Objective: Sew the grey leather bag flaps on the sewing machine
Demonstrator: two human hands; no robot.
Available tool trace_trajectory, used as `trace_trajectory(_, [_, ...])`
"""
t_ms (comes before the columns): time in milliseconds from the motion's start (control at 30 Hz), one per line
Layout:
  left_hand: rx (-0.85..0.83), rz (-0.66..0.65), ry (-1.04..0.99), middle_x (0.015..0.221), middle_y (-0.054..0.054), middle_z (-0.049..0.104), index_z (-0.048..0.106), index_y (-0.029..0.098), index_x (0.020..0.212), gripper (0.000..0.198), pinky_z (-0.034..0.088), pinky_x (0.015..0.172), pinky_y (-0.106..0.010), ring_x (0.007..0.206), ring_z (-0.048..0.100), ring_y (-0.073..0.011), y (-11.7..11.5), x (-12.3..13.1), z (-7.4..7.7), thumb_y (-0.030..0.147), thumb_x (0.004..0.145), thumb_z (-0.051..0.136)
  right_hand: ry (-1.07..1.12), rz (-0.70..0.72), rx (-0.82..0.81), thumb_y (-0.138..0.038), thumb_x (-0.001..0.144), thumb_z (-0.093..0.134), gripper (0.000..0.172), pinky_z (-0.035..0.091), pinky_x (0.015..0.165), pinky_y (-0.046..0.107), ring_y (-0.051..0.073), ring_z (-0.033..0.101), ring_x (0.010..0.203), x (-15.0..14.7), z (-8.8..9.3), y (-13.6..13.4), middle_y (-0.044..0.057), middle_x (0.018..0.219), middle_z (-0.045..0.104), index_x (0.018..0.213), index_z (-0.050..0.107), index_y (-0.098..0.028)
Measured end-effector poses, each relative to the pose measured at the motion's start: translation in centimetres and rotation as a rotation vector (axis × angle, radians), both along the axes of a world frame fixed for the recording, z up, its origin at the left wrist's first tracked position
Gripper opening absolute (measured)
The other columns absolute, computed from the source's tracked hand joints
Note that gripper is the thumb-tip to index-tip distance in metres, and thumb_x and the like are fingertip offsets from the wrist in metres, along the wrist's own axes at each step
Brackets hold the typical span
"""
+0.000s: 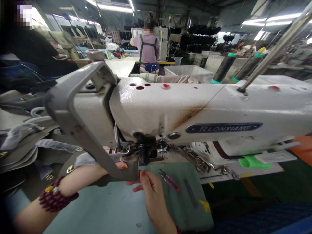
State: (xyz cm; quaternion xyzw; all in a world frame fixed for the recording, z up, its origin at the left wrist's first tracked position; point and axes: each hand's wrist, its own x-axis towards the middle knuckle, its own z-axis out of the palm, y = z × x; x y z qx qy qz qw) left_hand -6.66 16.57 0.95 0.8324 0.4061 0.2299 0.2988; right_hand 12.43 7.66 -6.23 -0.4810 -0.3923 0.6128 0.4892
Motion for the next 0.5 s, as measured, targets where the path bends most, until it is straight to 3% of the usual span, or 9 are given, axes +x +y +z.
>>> trace_trajectory(200, [-0.128,0.027,0.067,0.104,-0.002,0.070,0.071,0.026,0.090,0.028,0.050,0.084,-0.027,0.093,0.064,-0.0206,-0.6,0.9,2.8,0.043,0.083,0.049,-0.113,0.016,0.086,-0.046,0.091,0.049,0.036,0.051,0.063,0.023,0.017,0.066,0.066,-0.1,1.0,0.2,0.007,0.075,0.071,0.091,0.068,-0.015])
trace_trajectory(333, [-0.132,0.050,0.122,0.100,-0.002,0.070,0.070,0.025,0.084,0.031,0.050,0.080,-0.026,0.089,0.064,-0.0199,-0.6,1.0,2.9,0.045,0.083,0.046,-0.275,-0.007,0.153,-0.043,0.092,0.050,0.036,0.047,0.056,0.018,0.014,0.063,0.059,-0.4,1.3,0.7,0.006,0.069,0.072,0.077,0.067,-0.016])
trace_trajectory(500, [-0.086,0.045,0.168,0.092,-0.002,0.069,0.068,0.024,0.082,0.033,0.050,0.073,-0.024,0.082,0.064,-0.0182,-0.5,0.8,2.6,0.047,0.085,0.043,-0.319,-0.066,0.156,-0.044,0.093,0.046,0.042,0.046,0.055,0.018,0.014,0.064,0.057,-1.0,0.3,0.9,0.006,0.066,0.071,0.071,0.066,-0.015])
